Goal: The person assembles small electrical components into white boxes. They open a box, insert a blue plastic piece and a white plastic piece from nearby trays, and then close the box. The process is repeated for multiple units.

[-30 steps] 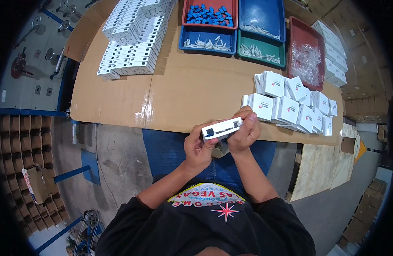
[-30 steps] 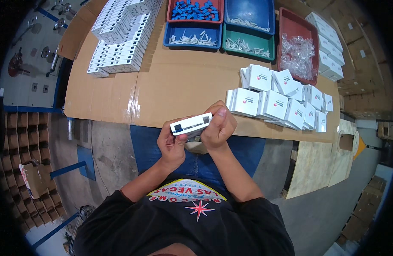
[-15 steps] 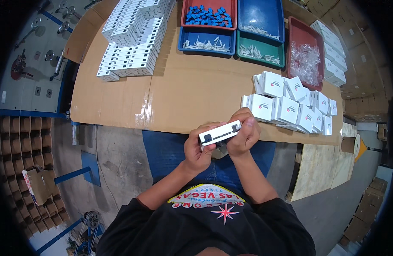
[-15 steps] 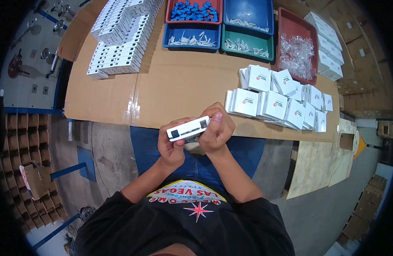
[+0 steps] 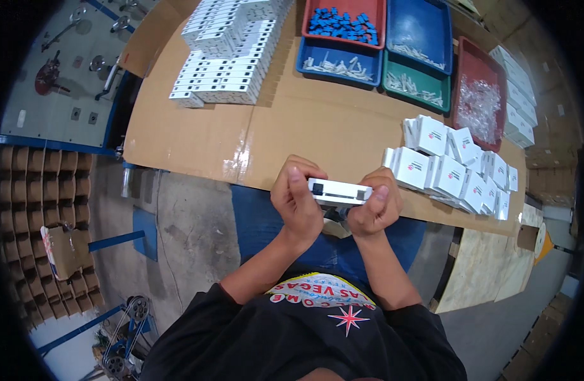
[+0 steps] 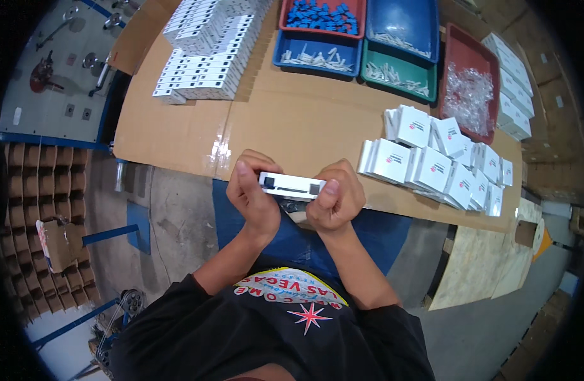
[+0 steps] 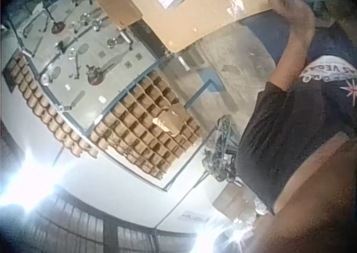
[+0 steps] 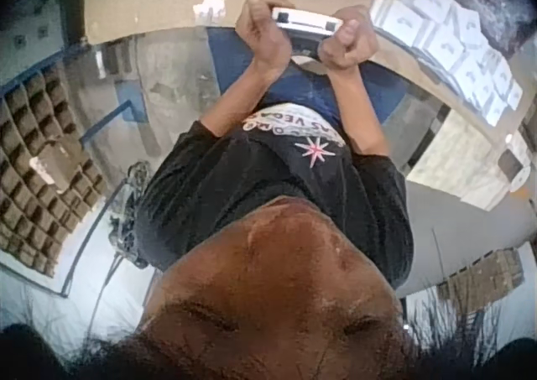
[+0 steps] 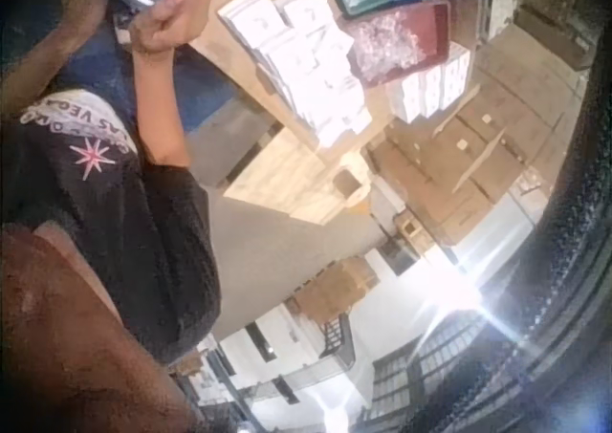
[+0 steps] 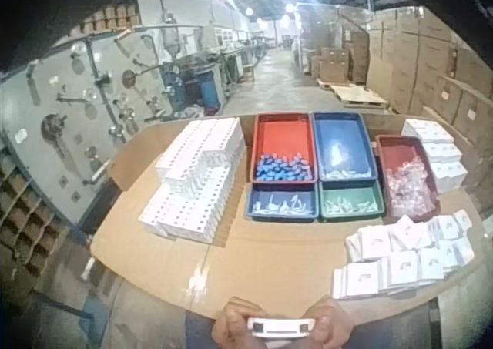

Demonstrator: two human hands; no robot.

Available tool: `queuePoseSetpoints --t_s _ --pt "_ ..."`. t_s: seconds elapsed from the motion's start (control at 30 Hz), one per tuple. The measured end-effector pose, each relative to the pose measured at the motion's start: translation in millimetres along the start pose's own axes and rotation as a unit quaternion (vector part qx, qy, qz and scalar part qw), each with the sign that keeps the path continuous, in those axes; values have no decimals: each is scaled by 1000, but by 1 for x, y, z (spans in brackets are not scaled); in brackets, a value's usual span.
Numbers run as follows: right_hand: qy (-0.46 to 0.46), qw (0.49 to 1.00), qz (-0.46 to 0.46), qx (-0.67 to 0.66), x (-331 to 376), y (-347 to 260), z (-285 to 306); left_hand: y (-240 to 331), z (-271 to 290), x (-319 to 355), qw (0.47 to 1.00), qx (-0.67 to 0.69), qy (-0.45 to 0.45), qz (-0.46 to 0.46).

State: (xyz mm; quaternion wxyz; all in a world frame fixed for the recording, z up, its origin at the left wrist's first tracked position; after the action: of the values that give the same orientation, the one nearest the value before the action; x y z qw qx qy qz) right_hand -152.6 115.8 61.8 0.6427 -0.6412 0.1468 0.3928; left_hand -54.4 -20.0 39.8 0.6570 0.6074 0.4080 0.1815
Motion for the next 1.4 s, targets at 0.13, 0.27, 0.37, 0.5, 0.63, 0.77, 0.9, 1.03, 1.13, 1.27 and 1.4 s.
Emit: queuePoseSetpoints --t_s 0.13,0.27,0.37,0.5,0.63,0.77,0.9,1.03,1.13,1.27,1.4 --pt "-5 1000 13 -4 0 -7 -8 2 9 -4 998 32 38 -30" --pt "7 1000 24 -2 -7 -19 -13 12 13 -11 994 52 52 -77" --pt "28 999 40 4 -13 -24 -14 19 13 -20 994 51 56 -78" --pt "29 997 67 7 -19 -28 -16 31 15 -29 993 31 74 -86" --pt "48 996 75 -28 -22 -36 -20 47 16 -33 991 13 75 -110" --pt "34 997 68 -14 -23 -37 -20 44 19 -31 991 16 79 -109" --pt "34 997 58 -21 -26 -34 -17 39 13 -28 990 65 72 -107" --pt "44 997 64 -28 -28 -29 -11 33 7 -22 986 74 28 -145" --pt "36 998 52 -9 -29 -26 -11 47 2 -22 978 23 16 -206" --pt "30 999 40 -17 -32 -29 -13 40 0 -27 989 -33 29 -139" --pt "8 998 54 -23 -34 -34 -21 41 5 -26 989 -47 65 -127"
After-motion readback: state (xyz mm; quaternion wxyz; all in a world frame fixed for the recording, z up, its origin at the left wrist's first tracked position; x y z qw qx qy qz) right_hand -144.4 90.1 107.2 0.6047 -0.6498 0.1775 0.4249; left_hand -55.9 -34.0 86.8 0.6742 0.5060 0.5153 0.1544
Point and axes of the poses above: each hand's wrist, its own x-axis away from the middle knuckle, its own z-axis out of the back of the hand, y = z × x, the point moved 8 cm from there along -x, towards the middle knuckle, and after that the axes turned 8 degrees about -y, right-handed, at the moved point
